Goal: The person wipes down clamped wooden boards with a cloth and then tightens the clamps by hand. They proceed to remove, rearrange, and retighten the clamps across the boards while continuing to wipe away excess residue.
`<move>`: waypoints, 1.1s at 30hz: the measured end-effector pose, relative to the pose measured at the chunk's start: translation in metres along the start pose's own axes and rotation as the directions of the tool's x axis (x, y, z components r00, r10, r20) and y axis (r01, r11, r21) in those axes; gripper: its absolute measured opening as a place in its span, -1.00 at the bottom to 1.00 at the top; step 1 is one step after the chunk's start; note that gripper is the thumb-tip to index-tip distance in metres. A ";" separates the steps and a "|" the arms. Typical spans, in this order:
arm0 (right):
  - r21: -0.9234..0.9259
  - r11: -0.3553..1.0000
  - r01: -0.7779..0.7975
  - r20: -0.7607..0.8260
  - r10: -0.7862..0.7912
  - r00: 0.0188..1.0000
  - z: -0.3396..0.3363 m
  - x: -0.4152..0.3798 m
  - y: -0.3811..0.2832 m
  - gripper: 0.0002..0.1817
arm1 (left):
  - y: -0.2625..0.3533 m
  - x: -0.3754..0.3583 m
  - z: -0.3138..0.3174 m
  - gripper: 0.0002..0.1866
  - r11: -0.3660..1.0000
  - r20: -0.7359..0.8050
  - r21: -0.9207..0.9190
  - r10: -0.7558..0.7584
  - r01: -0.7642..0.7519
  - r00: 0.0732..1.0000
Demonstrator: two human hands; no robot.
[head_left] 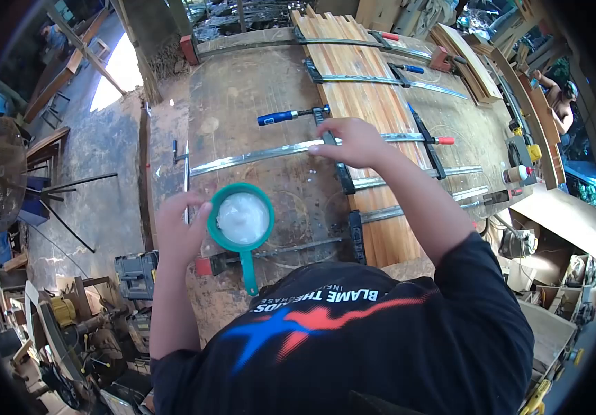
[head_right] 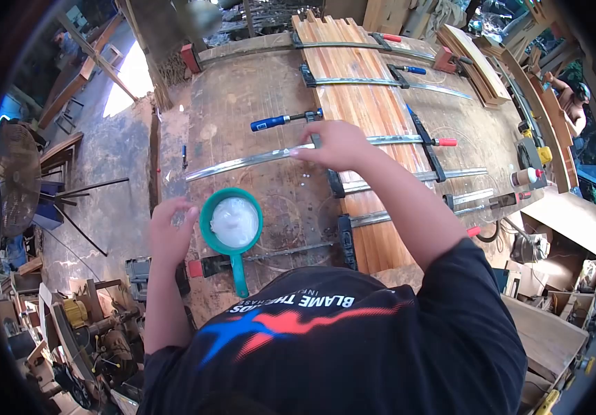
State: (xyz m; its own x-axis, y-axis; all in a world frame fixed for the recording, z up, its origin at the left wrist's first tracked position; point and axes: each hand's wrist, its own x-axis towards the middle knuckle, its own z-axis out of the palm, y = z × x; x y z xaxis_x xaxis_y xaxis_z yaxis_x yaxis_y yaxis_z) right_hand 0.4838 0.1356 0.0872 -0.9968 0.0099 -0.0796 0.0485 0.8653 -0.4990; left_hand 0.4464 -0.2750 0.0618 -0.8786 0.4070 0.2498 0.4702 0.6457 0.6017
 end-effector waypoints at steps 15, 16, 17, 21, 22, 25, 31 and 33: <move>-0.252 0.968 -0.010 0.241 0.072 0.968 0.122 0.195 0.004 -0.70 | -0.046 0.127 0.089 -0.54 0.934 0.445 0.359 -0.174 0.003 0.878; -0.237 0.972 -0.002 0.286 0.072 0.955 0.108 0.192 0.002 -0.66 | -0.043 0.127 0.092 -0.52 0.926 0.436 0.376 -0.184 0.007 0.881; -0.221 0.975 0.001 0.327 0.073 0.942 0.096 0.190 0.002 -0.63 | -0.040 0.129 0.095 -0.50 0.919 0.428 0.393 -0.188 0.005 0.884; -0.236 0.970 0.057 0.475 0.064 0.878 0.089 0.207 0.006 -0.58 | -0.030 0.132 0.098 -0.48 0.912 0.412 0.410 -0.213 0.028 0.886; -0.255 0.961 0.106 0.519 0.043 0.854 0.100 0.220 0.011 -0.57 | -0.032 0.132 0.098 -0.48 0.911 0.412 0.412 -0.204 0.018 0.888; -0.145 0.989 0.026 0.667 0.079 0.741 0.107 0.244 0.026 -0.57 | -0.036 0.131 0.100 -0.47 0.903 0.393 0.430 -0.168 -0.019 0.904; -0.078 0.997 -0.023 0.711 0.072 0.699 0.099 0.253 0.025 -0.58 | -0.037 0.135 0.102 -0.46 0.897 0.379 0.442 -0.182 -0.005 0.907; -0.129 0.991 0.022 0.523 0.049 0.851 0.101 0.224 0.021 -0.65 | -0.036 0.133 0.100 -0.46 0.890 0.392 0.457 -0.210 0.009 0.896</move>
State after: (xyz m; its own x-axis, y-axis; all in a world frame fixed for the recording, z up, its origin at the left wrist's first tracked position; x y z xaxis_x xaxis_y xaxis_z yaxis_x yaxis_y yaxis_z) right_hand 0.2675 0.1053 -0.0280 -0.8126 -0.2113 -0.5431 0.0175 0.9227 -0.3852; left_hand 0.3211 -0.1794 -0.0027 -0.8530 0.4819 -0.2003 0.4485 0.8732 0.1909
